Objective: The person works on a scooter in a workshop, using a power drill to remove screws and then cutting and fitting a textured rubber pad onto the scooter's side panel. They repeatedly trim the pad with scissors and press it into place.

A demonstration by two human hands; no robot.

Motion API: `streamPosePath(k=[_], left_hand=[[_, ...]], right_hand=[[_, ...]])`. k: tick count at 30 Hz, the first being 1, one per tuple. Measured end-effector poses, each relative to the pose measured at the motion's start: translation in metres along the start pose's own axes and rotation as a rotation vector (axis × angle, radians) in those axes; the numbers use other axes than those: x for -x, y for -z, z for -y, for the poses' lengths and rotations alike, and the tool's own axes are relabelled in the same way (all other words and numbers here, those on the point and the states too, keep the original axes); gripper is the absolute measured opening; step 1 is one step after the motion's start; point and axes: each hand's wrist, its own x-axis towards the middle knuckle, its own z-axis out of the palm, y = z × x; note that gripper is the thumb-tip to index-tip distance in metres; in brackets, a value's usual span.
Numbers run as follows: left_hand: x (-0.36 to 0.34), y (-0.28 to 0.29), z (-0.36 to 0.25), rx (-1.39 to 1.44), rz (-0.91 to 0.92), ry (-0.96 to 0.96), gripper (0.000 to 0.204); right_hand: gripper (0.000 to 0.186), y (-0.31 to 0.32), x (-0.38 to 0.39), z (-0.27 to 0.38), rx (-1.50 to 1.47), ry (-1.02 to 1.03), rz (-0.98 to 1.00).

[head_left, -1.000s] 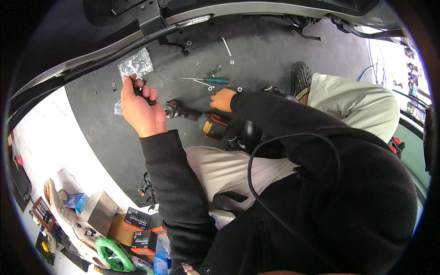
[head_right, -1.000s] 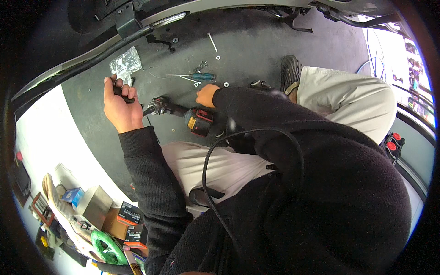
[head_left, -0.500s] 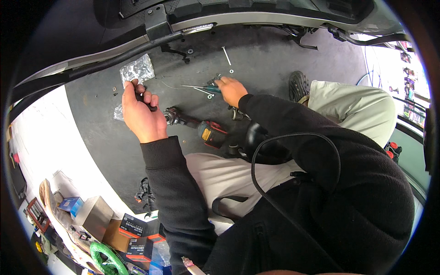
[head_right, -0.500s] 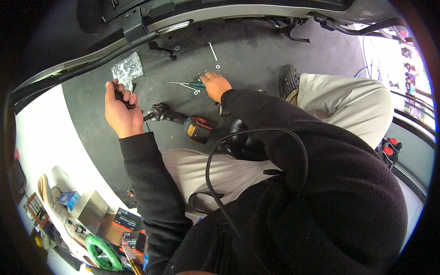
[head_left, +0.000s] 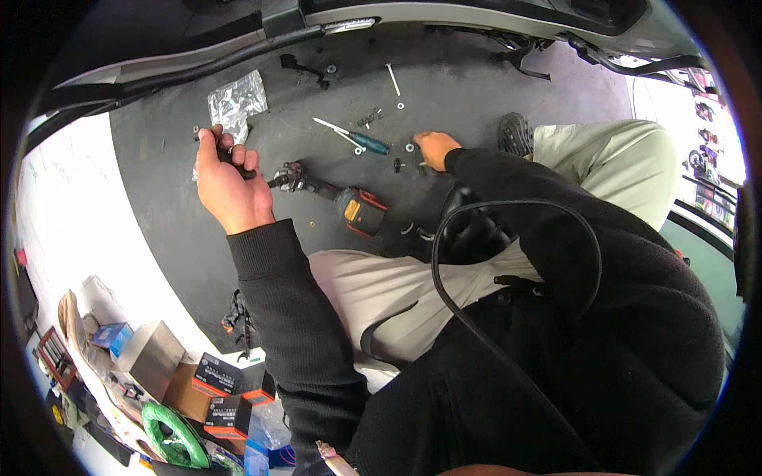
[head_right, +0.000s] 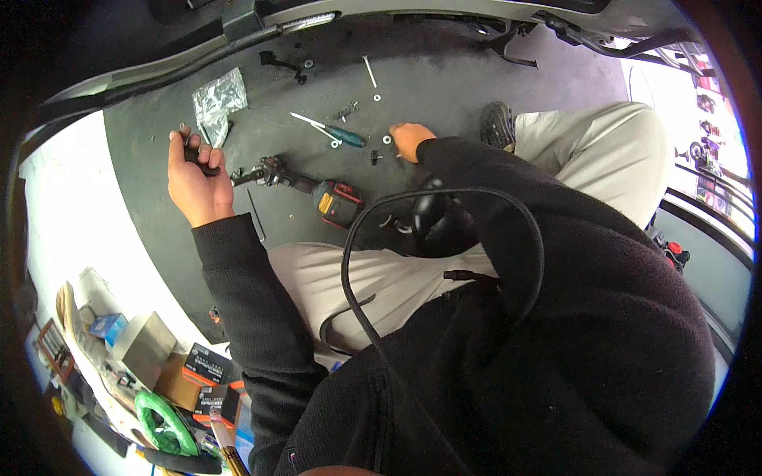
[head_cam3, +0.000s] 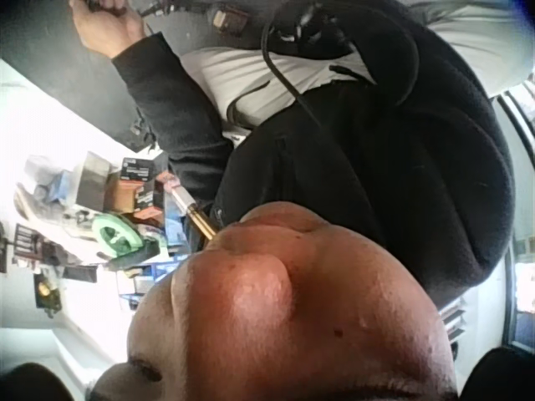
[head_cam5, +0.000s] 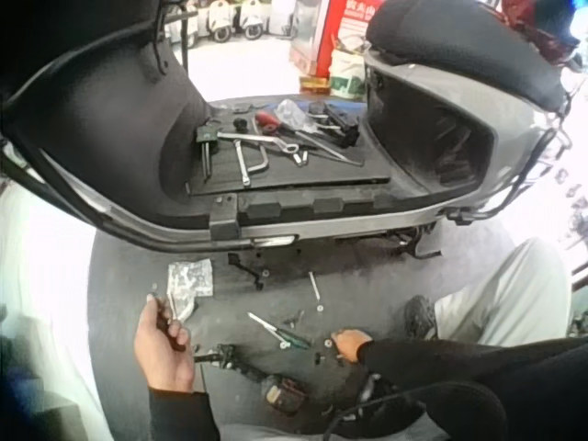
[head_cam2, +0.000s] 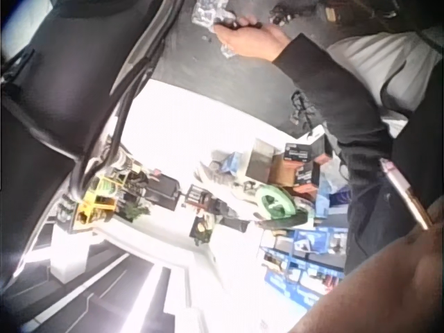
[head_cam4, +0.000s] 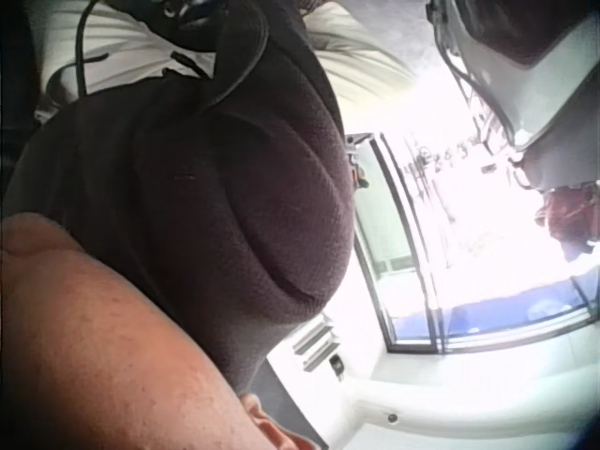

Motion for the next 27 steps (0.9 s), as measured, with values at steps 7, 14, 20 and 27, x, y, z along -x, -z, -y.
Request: streamPosePath(k=[7, 14, 20, 27], left_hand=[[0.011, 0.01, -0.01, 0.03, -0.004, -0.039, 0.022], [0.038, 0.018, -0.028, 0.021, -0.197, -0.047, 0.021], [0.06, 0.006, -0.037, 0.016, -0.143, -0.134, 0.021], [0.085, -0.019, -0.05, 0.023, -0.016, -0.239, 0.021]], right_hand=[[0.022, 0.01, 0.029, -0.012, -0.069, -0.01, 0.032], [0.025, 0.009, 0.047, -0.011, -0.102, -0.038, 0.036], [0.021, 0.0, 0.024, -0.01, -0.182, -0.029, 0.095], [0.019, 0.0, 0.005, -0.057, -0.164, -0.227, -0.064]])
